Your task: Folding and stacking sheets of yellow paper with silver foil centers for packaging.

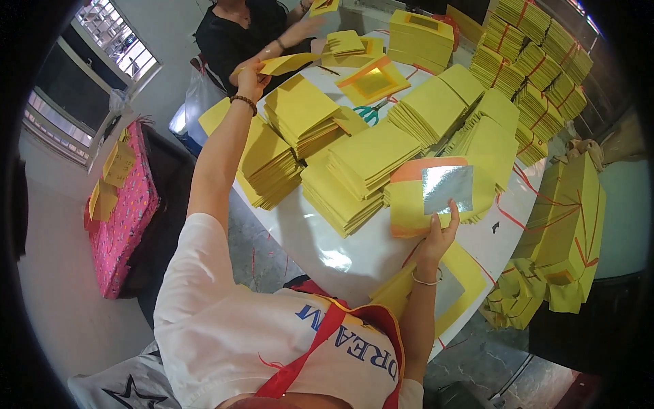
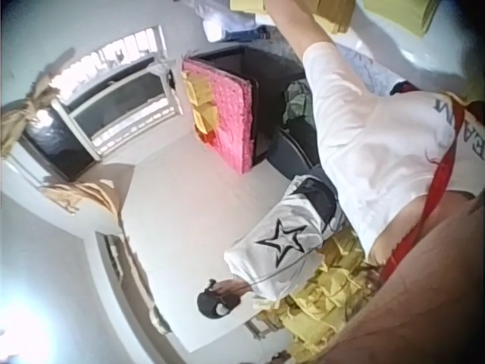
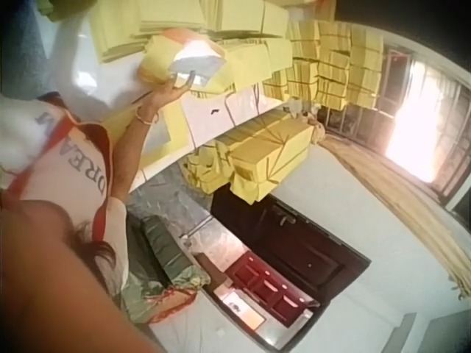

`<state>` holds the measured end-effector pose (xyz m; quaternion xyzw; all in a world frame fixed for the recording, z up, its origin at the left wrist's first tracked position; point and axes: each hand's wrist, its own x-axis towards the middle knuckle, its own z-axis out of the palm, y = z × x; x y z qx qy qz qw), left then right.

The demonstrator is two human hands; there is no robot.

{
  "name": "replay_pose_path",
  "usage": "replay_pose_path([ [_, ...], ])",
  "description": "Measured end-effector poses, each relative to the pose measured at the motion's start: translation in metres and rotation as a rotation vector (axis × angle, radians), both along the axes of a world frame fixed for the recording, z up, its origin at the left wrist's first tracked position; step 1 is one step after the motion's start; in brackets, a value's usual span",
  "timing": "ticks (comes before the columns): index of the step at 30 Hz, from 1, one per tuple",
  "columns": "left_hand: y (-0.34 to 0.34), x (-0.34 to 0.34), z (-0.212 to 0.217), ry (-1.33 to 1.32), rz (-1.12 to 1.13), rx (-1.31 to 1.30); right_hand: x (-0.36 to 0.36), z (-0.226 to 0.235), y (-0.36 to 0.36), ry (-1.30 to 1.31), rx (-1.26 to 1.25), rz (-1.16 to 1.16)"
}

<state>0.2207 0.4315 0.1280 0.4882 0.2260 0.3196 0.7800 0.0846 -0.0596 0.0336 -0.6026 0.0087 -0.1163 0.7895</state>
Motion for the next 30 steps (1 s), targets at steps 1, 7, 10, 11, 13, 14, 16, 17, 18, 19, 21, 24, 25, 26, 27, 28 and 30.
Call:
replay_pose_path([
  [1,0.0,0.003,-0.001,-0.001,0.002,0.001,0.0,0.0,0.0,-0.001,0.001,0.002],
  [7,-0.005,0.014,-0.005,0.062,0.021,0.01,-0.002,0.002,0.002,-0.023,0.062,0.059],
  [10,-0.004,0.016,-0.008,0.053,0.058,0.017,-0.006,0.014,0.005,0.01,0.085,0.063],
  [11,0.004,0.013,-0.008,0.038,0.064,0.009,-0.005,0.014,0.006,0.023,0.103,0.083],
  [13,-0.007,0.013,-0.01,0.068,0.065,0.065,-0.004,0.012,0.004,0.037,0.124,0.093],
  [14,-0.005,0.011,-0.009,0.075,0.056,0.053,-0.005,0.011,0.003,0.046,0.093,0.077],
  [16,0.0,0.009,-0.012,0.086,0.05,0.055,-0.006,0.004,-0.003,0.059,0.147,0.128],
  [17,0.002,0.008,-0.014,0.09,0.051,0.066,-0.005,0.005,0.001,0.057,0.153,0.148],
  [18,0.003,0.006,-0.014,0.104,0.056,0.067,-0.006,0.008,0.005,0.032,0.179,0.077],
  [19,-0.003,0.006,-0.014,0.086,0.033,0.038,-0.007,0.01,0.005,0.011,0.199,-0.005],
  [21,-0.019,0.008,-0.009,0.108,-0.007,0.043,-0.009,0.005,-0.004,0.021,0.144,0.05],
  [24,-0.046,0.013,0.004,0.144,-0.002,0.148,-0.005,-0.009,-0.008,-0.19,-0.277,-0.171],
  [25,-0.047,0.008,0.005,0.112,0.007,0.166,-0.005,-0.008,-0.001,-0.233,-0.278,-0.137],
  [26,-0.056,0.002,0.009,0.113,-0.066,0.296,-0.006,-0.005,0.002,-0.263,-0.29,-0.129],
  [27,-0.075,0.003,0.013,0.106,-0.167,0.423,-0.006,0.002,0.009,-0.278,-0.076,-0.079],
  [28,-0.107,0.0,0.02,0.052,-0.255,0.4,-0.006,0.004,0.008,-0.197,-0.028,-0.102],
  [30,-0.16,-0.021,0.036,-0.016,-0.496,0.41,-0.004,0.011,0.012,-0.083,-0.143,-0.156],
])
